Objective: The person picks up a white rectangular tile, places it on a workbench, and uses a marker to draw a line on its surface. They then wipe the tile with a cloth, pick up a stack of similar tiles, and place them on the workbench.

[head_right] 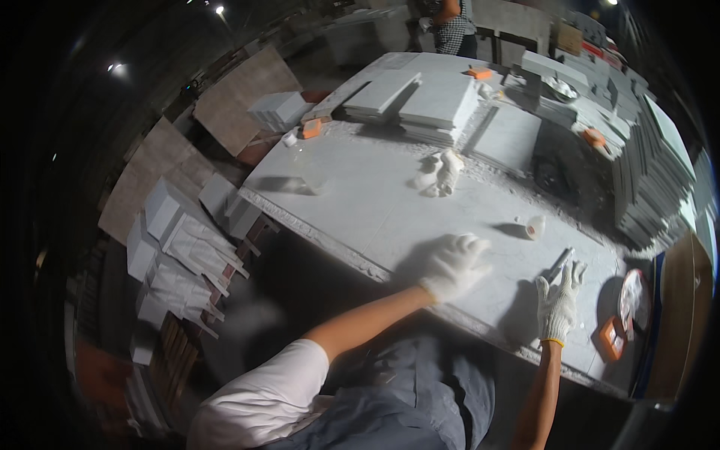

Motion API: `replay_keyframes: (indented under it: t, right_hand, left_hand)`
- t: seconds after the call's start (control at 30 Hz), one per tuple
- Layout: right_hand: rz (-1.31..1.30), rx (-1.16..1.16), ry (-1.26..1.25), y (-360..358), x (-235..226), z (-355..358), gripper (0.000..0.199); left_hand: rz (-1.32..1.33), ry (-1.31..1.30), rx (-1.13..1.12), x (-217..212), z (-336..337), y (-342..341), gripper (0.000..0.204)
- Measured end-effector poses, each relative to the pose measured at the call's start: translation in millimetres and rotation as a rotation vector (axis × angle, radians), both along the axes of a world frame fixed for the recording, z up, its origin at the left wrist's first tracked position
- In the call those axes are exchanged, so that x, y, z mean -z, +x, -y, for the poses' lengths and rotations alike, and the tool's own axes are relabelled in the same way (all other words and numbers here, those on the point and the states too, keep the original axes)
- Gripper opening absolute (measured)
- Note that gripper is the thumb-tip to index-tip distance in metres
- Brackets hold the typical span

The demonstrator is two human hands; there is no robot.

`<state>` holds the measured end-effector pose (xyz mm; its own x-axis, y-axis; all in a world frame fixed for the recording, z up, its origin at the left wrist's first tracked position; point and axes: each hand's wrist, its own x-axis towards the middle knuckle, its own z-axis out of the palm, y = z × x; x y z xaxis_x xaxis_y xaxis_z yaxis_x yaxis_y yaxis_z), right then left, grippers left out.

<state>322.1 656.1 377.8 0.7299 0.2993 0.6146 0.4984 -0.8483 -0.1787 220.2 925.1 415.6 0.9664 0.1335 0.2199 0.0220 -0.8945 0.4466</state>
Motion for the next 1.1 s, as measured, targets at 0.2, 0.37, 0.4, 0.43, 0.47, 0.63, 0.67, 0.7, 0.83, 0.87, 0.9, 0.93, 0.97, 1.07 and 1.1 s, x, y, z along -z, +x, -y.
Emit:
replay_keyframes:
  t: [0.2, 0.37, 0.4, 0.43, 0.47, 0.63, 0.67, 0.7, 0.83, 0.87, 0.9, 0.93, 0.97, 1.07, 1.1]
  right_hand:
    - [-0.359, 0.02, 0.053, 20, -5, 6, 0.054]
    - [-0.613, 0.314, 0.052, 18, -10, 48, 0.044]
    - [-0.521, 0.355, 0.067, 15, -10, 61, 0.044]
    - [-0.491, 0.409, 0.074, 13, -6, 72, 0.041]
    - [-0.518, 0.442, 0.014, 13, -3, 86, 0.041]
    - [-0.222, 0.353, 0.024, -8, 14, 109, 0.051]
    - [-0.267, 0.409, 0.011, -12, 14, 108, 0.052]
    - [-0.306, 0.46, 0.022, -15, 12, 104, 0.053]
    - [-0.24, 0.453, 0.153, -22, 1, 89, 0.053]
    - [-0.164, 0.43, 0.161, -23, -1, 87, 0.053]
    - [-0.126, 0.407, 0.209, -23, -2, 86, 0.051]
    - [-0.206, 0.462, 0.208, -24, -3, 85, 0.051]
    - [-0.186, 0.435, 0.196, -24, -3, 86, 0.051]
    - [-0.204, 0.424, 0.204, -24, -4, 88, 0.05]
    - [-0.221, 0.421, 0.205, -24, -4, 88, 0.05]
  left_hand:
    - [0.048, 0.027, 0.035, 1, 20, 50, 0.083]
    - [-0.094, 0.003, 0.03, -5, 17, 80, 0.088]
    - [-0.171, -0.03, 0.045, -8, 15, 85, 0.087]
    - [-0.234, -0.046, 0.064, -10, 13, 88, 0.085]
    - [-0.216, -0.059, 0.085, -12, 13, 93, 0.083]
    - [-0.205, -0.11, 0.073, -12, 17, 122, 0.096]
    - [-0.192, -0.117, 0.045, -11, 19, 129, 0.101]
    - [-0.197, -0.063, 0.062, -12, 18, 135, 0.101]
    - [-0.236, -0.109, 0.071, -13, 20, 157, 0.099]
    - [-0.247, -0.162, 0.074, -13, 20, 162, 0.097]
    - [-0.175, -0.092, 0.137, -11, 21, 166, 0.087]
    - [-0.169, -0.115, 0.158, -10, 22, 169, 0.08]
    - [-0.182, -0.078, 0.172, -10, 24, 173, 0.077]
    - [-0.246, -0.182, 0.19, -11, 40, 179, 0.072]
    - [-0.241, -0.263, 0.189, -12, 50, 179, 0.071]
